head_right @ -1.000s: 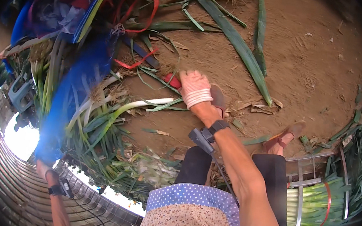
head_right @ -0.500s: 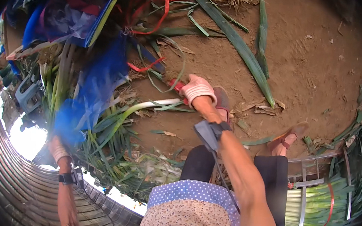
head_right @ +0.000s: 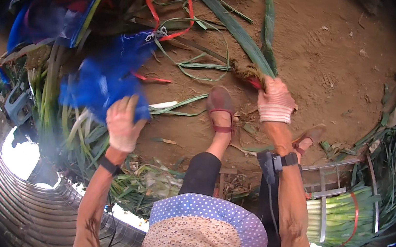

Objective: Bundling a large stack of leeks with a red tie and then cutting the leafy ends off with a large knife.

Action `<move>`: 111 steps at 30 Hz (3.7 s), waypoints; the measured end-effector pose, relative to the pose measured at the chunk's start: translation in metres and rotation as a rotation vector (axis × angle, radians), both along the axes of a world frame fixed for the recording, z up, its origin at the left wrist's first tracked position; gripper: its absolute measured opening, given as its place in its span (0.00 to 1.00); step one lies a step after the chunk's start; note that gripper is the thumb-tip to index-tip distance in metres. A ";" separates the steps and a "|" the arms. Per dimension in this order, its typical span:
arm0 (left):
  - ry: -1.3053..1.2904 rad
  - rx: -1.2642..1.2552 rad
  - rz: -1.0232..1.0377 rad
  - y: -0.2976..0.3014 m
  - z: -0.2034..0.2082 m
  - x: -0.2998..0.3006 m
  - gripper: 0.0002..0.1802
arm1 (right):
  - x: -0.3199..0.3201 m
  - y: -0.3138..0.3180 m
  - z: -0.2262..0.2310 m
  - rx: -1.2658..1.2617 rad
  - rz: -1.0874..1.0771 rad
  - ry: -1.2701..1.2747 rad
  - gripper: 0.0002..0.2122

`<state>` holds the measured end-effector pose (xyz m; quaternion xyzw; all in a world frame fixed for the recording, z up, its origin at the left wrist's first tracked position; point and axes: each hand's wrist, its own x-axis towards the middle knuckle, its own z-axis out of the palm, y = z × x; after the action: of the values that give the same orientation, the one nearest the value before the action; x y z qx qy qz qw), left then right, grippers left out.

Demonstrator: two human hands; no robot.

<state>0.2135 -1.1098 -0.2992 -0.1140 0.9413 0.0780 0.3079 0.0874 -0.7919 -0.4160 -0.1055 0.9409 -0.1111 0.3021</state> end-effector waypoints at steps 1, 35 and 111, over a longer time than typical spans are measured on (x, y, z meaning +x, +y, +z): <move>-0.010 -0.028 -0.051 0.010 -0.010 -0.010 0.36 | 0.000 -0.004 -0.003 0.039 0.052 0.004 0.15; -0.298 -0.214 -0.192 0.025 -0.132 0.077 0.08 | -0.029 0.003 0.042 -0.092 0.097 -0.199 0.18; -0.162 -0.141 0.839 -0.084 0.049 0.013 0.26 | 0.020 0.212 0.224 0.217 -0.635 -0.026 0.23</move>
<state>0.2264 -1.1940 -0.2503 -0.5131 0.7893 0.1227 0.3139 0.1077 -0.5796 -0.1917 0.2272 0.9292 -0.1000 0.2738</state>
